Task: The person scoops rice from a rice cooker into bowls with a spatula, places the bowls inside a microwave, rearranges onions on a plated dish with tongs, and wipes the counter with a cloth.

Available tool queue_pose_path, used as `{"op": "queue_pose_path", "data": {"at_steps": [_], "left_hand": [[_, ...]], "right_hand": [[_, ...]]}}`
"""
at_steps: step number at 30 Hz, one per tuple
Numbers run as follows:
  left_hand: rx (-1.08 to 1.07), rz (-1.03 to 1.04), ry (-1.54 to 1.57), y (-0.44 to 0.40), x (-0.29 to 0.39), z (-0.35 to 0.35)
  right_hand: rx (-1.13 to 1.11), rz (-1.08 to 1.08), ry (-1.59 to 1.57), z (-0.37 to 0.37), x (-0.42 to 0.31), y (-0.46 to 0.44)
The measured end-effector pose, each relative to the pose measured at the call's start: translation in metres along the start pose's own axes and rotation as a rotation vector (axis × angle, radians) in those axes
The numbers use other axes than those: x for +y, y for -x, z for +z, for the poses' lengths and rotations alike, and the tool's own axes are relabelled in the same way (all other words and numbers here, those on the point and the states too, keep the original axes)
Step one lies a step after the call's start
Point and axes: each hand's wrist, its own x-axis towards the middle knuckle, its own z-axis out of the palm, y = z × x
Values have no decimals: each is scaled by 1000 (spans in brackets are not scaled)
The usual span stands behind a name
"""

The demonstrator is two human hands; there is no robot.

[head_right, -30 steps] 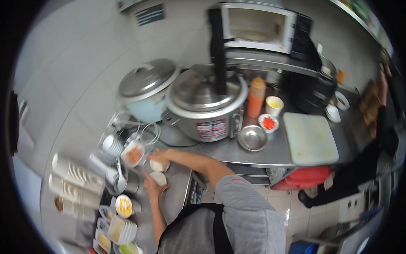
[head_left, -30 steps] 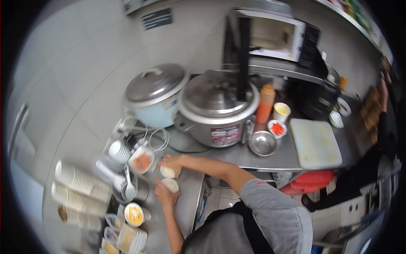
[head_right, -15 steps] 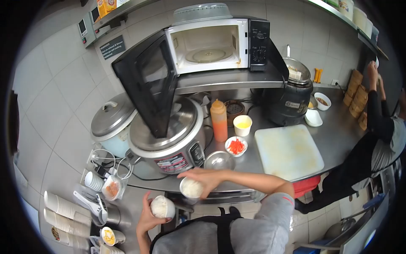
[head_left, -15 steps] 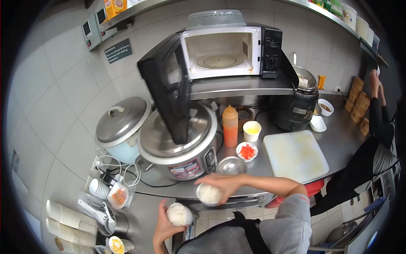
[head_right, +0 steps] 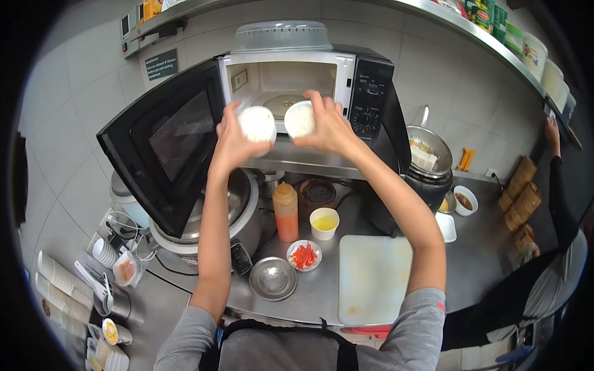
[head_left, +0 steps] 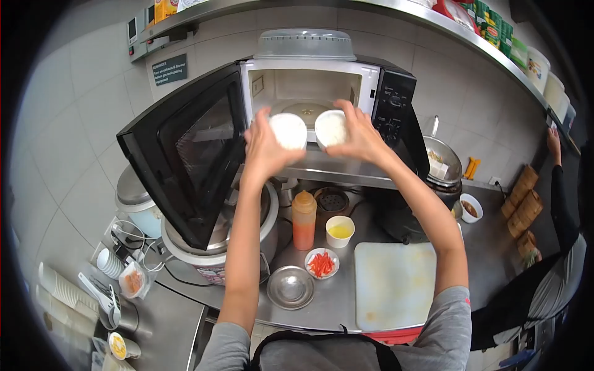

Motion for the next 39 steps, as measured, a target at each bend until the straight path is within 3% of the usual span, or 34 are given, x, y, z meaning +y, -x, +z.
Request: {"op": "queue_pose_path", "data": {"at_steps": [7,15,21,24,25,26,28,30,33,36,37,39], "left_hand": [[-159,-242,-288,-137,-22,68],[-370,-361,-380,-188,-66,112],[-414,-352,-267,-191,-78,113],[-325,-279,-308,-175,-72,115],[-252,-197,-330,-166,-75,121],[17,-118,-260,-152,-75,141],[329,85,-182,-104,-30,144],[458,306,97,-58,12,151],[290,660,178,11,52,166],[-4,898,174,80,59,158],[-70,898,212,98,54,152],[-394,340,604,146,35,115]], "right_hand": [[-93,333,59,43,49,-104],[-246,483,87,75,82,-154],[-215,272,31,84,102,-155],[67,74,407,52,23,-102],[66,24,207,37,-12,-83],[25,-45,87,27,-50,-64],[453,-719,-135,43,-124,-24],[707,-1101,-175,45,-197,6],[712,-1305,-127,83,-241,14],[535,-1151,98,79,-232,16],[479,-1106,147,76,-227,17],[527,-1029,69,70,-207,34]]}}
